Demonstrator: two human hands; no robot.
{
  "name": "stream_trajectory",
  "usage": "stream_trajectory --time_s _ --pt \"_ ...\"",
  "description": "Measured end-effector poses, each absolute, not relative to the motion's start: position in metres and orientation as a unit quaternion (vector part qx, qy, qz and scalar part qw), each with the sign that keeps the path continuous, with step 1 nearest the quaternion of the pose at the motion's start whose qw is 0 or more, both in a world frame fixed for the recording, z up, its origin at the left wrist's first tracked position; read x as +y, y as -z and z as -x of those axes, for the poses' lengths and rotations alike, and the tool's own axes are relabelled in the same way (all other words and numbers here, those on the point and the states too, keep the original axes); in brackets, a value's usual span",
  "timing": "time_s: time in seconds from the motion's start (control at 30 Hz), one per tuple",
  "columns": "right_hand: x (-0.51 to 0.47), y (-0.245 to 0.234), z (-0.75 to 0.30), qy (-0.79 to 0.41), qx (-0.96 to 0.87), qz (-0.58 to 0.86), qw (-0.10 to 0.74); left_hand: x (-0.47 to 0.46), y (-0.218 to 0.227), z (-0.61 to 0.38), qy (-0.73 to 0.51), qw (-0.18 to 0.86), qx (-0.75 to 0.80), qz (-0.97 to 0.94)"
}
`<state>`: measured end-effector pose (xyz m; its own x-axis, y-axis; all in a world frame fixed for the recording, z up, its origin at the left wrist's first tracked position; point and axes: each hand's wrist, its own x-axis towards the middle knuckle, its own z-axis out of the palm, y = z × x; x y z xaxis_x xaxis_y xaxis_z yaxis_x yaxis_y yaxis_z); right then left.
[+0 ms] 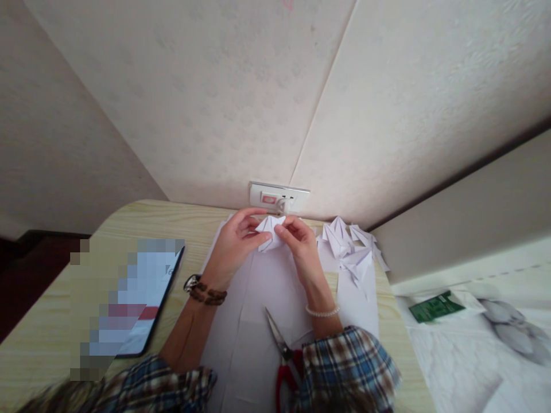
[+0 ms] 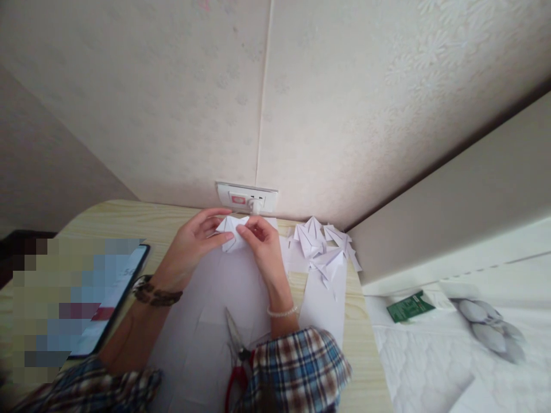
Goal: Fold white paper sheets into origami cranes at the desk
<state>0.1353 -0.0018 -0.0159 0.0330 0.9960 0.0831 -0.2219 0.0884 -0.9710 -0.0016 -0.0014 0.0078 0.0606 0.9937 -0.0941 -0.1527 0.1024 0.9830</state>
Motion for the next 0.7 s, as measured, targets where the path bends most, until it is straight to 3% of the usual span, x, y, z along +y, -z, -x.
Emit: stream_trajectory --time_s 0.7 --pt "-0.0031 0.0151 -0.1306 -0.53 -0.453 0.43 0.574 -0.0007 -0.0072 0.0031 -0.529 0.562 0.494 -0.4"
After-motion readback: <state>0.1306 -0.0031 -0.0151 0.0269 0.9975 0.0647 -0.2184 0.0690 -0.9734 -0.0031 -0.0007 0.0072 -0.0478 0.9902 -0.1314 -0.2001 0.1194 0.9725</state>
